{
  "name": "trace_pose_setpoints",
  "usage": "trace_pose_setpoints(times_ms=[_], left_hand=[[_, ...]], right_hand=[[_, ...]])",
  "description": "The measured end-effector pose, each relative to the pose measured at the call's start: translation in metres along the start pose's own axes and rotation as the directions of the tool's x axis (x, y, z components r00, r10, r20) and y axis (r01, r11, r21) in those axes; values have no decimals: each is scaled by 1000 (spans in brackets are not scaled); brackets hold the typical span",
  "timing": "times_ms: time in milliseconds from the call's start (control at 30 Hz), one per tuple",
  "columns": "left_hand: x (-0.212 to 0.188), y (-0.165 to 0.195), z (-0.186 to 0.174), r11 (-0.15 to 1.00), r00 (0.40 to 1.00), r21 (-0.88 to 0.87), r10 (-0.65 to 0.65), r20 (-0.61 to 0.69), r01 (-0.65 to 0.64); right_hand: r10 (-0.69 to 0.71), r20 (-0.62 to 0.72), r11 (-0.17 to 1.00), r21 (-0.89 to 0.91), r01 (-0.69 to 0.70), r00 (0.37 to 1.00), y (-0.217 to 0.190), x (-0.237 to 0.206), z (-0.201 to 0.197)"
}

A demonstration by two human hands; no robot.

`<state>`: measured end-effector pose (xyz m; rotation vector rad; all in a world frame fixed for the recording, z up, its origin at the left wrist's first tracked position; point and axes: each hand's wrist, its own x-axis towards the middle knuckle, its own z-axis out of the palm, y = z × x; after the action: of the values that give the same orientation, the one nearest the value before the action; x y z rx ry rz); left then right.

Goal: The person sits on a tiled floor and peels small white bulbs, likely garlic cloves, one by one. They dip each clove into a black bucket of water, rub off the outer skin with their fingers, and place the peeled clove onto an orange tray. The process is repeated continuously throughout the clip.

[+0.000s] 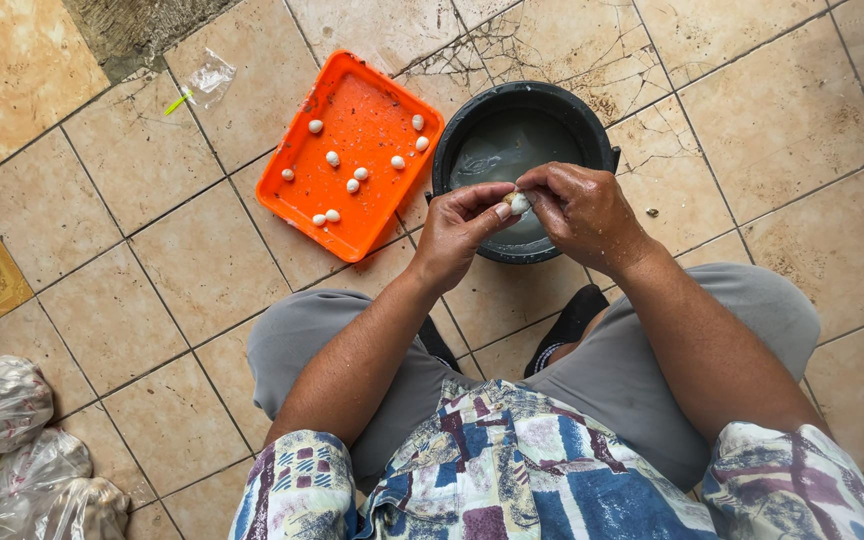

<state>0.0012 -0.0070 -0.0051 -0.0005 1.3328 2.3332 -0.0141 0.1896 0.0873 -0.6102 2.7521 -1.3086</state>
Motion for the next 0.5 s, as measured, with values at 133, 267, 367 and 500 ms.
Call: trace_pose_setpoints(times_ms=[133, 267, 367, 500], left_hand=[[-1, 0, 0, 1000, 1000, 0, 19, 11, -19], [-1, 0, 2, 999, 999, -16, 34, 23, -33], [0, 1, 2, 999, 999, -15, 50, 15, -50], [0, 4, 2, 991, 994, 80, 106, 10, -106]], right_hand=[[-93, -32, 994, -54, 91, 995, -1, -1, 3], [32, -17, 999, -42, -32, 999, 0, -1, 5], [112, 11, 993, 47, -113, 994, 0, 1, 2], [-15, 44, 999, 40, 13, 999, 0, 2, -5]])
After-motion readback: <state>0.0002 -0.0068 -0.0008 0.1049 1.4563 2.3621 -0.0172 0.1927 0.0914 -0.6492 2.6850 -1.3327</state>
